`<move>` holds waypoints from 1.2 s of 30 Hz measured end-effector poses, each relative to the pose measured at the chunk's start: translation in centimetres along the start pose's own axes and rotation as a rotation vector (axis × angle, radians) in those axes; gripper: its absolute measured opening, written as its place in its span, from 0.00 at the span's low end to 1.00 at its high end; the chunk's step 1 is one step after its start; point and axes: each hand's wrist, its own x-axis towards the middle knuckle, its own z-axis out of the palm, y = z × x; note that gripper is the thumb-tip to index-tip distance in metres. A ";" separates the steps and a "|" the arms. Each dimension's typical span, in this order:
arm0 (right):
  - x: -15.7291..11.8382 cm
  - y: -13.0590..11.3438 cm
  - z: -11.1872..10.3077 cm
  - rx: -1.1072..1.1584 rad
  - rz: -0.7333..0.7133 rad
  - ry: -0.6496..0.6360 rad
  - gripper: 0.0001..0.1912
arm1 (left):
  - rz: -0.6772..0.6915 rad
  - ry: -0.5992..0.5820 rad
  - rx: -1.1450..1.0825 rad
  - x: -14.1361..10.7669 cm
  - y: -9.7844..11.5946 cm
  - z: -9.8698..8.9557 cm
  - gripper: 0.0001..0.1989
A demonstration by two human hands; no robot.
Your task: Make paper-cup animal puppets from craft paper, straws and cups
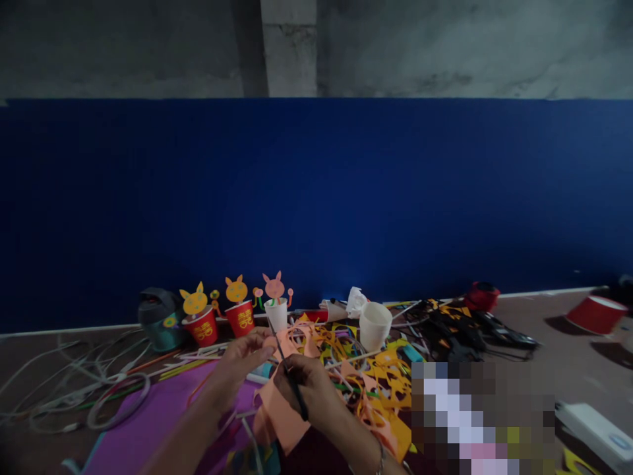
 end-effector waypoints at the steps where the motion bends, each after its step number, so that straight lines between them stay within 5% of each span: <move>1: 0.0 -0.1 0.0 0.020 0.003 -0.006 0.09 | -0.003 0.001 -0.003 0.1 -0.1 -0.1 0.16; 16: 0.3 0.9 -0.5 0.090 0.054 -0.088 0.04 | 0.026 -0.133 0.085 -0.2 1.4 -1.3 0.12; 36: 0.4 0.5 -2.4 -0.226 0.077 -0.119 0.04 | -0.058 -0.255 0.200 0.4 1.4 -3.2 0.10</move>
